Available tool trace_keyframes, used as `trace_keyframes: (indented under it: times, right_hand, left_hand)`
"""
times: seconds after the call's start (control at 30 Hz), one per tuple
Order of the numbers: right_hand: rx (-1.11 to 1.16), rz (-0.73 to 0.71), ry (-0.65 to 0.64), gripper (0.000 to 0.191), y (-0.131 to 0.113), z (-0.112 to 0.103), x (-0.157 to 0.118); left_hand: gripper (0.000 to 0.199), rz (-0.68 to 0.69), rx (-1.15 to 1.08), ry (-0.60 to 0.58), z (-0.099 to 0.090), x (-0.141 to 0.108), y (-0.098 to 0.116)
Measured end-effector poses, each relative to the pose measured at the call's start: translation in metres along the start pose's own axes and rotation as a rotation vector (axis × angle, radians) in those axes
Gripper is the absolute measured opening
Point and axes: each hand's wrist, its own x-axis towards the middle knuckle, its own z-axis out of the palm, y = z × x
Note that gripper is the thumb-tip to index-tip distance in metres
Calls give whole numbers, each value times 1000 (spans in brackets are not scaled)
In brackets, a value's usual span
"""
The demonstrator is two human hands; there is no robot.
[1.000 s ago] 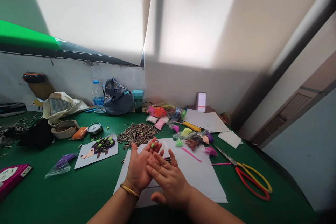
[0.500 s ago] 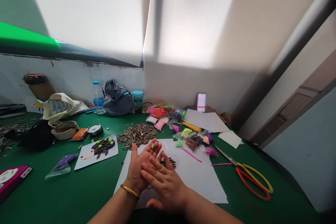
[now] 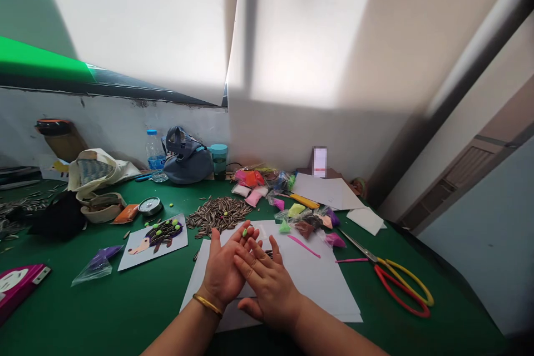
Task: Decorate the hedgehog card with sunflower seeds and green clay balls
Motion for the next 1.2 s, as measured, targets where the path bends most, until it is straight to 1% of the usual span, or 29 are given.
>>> trace_keyframes:
  times: [0.03,0.1,0.2,0.3,0.37,0.47,0.53,0.63,0.67,0.77,0.8,0.87,0.93,1.07,1.13,1.2]
  right_hand:
    - [12,4,6,69,0,0,-1]
    - [48,-38,19,67,0,1,-2]
    - [55,-110,-6,72,-1,2,-2]
    - [9,-49,-6,78,-1,1,-1]
    - [5,-17,4,75,0,2,-1]
    - [45,-84,-8,67,1,3,-3]
    - [47,-115,-17,67,0,4,-3]
    - [19,-84,-1,68,-1,2,0]
    - [22,-71,11,63,-1,0,1]
    - [64,-49,65,36,-1,-7,6]
    - [81,-33,89,31,-2,-9,7]
    - [114,16,139,30,-3,-10,8]
    - [143,68,178,27,-4,-6,7]
    - [170,126,188,21,-3,3,2]
    - [175,141,187,15,-1,1,1]
    - [192,165,190,13,4,-7,1]
  left_hand:
    - [72,15,-5,0,1,0,1]
    - [73,45,-14,7,2,0,3]
    - [74,35,-8,21,4,-1,3]
    - [75,-10,10,21,4,-2,1]
    - [74,4,1,16,3,-1,1]
    - [73,42,-10,20,3,0,2]
    - [73,30,1,31,2,0,2]
    - [72,-7,13,27,2,0,-1]
    - [72,-11,13,23,2,0,-1]
    - [73,-9,9,16,3,0,-3]
    - [73,-12,11,9,3,0,-3]
    - [74,-21,17,-10,3,0,-4]
    - [75,-37,28,-27,4,0,-6]
    - [76,-66,50,-37,3,1,-9]
    - [74,-64,51,-44,3,1,-8]
    - [69,-40,62,-49,3,1,-4]
